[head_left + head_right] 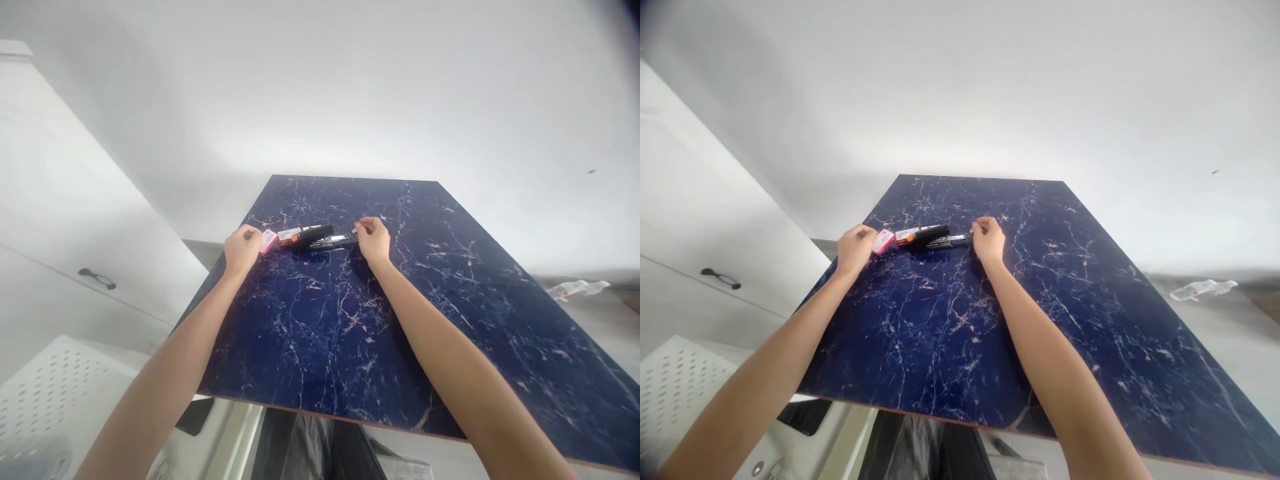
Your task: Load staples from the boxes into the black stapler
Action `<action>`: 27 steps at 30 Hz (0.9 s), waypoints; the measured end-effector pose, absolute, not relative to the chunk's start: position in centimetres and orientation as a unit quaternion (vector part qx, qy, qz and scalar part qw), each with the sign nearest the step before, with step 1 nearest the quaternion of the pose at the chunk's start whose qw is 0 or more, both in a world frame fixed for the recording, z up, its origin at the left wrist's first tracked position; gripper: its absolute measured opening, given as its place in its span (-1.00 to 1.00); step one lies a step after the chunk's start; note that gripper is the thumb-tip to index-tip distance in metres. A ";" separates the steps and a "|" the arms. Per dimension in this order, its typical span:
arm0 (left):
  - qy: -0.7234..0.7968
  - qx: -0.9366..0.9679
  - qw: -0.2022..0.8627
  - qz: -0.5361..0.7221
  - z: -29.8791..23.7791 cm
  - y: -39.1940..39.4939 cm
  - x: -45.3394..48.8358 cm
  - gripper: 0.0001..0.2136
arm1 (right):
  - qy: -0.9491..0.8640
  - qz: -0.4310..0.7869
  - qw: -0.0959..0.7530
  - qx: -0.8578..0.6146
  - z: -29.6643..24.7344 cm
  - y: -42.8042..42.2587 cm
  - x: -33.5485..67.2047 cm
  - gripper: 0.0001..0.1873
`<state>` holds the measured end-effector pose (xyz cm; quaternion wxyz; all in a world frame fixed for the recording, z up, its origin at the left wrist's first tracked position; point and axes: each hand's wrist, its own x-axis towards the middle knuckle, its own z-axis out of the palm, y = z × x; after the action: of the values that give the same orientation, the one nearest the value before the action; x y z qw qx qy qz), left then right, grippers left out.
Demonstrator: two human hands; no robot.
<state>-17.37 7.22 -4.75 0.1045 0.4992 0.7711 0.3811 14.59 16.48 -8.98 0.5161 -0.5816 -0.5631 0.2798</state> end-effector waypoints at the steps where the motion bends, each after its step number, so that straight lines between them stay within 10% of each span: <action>1: 0.779 0.512 0.107 0.345 -4.9 7.3 -17.5 -0.84 | -0.545 0.291 0.528 -0.583 -9.3 16.7 14.7 -0.73; 11: 0.676 0.670 0.070 0.299 -5.3 7.8 -15.3 -0.72 | -0.513 0.369 0.544 -0.553 -9.4 16.6 14.5 -0.64; 17: 0.605 0.456 0.303 0.579 -3.6 7.2 -15.1 -0.57 | -0.543 0.269 0.537 -0.587 -8.3 16.0 14.5 -0.73; 27: 0.488 0.465 0.499 0.545 -2.9 4.7 -10.3 -0.54 | -0.712 0.233 0.548 -0.373 -4.5 9.8 9.5 -0.73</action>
<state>-10.26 4.72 -2.85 0.4987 0.4648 0.4884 0.5448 9.48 9.78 -4.55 0.5478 -0.3733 -0.7116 0.2330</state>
